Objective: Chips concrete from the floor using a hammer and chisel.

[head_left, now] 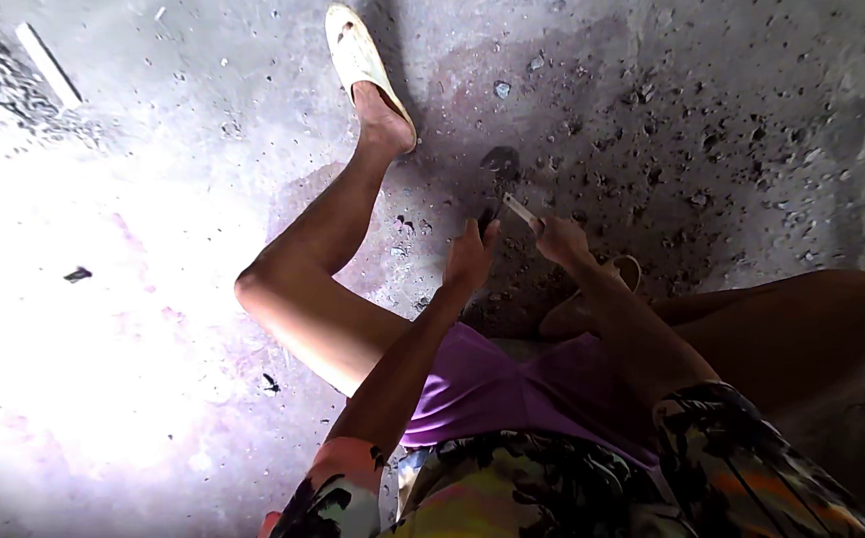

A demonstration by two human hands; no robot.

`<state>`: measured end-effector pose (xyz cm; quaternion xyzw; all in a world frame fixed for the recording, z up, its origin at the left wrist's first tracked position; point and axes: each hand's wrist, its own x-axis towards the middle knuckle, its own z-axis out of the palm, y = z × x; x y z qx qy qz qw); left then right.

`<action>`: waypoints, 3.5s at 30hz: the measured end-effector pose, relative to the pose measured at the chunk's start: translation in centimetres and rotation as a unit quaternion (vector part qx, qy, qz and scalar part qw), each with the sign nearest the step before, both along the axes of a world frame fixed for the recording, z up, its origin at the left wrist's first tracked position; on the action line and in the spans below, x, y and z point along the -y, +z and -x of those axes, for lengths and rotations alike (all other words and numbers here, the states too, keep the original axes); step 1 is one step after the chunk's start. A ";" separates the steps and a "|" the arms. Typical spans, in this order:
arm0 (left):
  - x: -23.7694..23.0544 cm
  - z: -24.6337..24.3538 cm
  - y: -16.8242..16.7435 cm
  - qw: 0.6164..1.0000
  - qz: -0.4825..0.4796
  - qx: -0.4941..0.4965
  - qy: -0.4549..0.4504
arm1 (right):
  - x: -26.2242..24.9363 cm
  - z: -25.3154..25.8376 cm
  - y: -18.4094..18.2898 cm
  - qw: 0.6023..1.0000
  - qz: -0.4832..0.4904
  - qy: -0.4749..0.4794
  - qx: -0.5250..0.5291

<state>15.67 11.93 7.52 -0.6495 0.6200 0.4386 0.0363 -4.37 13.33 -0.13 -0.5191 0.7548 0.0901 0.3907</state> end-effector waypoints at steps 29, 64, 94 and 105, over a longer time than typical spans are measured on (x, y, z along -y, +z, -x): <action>-0.4 1.1 -4.1 0.992 -0.059 -0.033 0.103 | 2.8 -3.0 5.2 0.997 -0.062 0.013 -0.042; -1.0 0.0 -0.5 0.983 0.011 -0.040 0.177 | 4.2 -3.9 4.5 0.995 -0.088 0.023 -0.039; 1.1 -0.7 -3.3 0.979 -0.064 -0.061 0.181 | 6.1 -4.3 4.9 0.984 -0.125 0.080 -0.098; 1.0 -0.8 -4.4 0.986 -0.062 -0.056 0.146 | 5.6 -2.7 2.7 0.989 -0.103 0.083 -0.069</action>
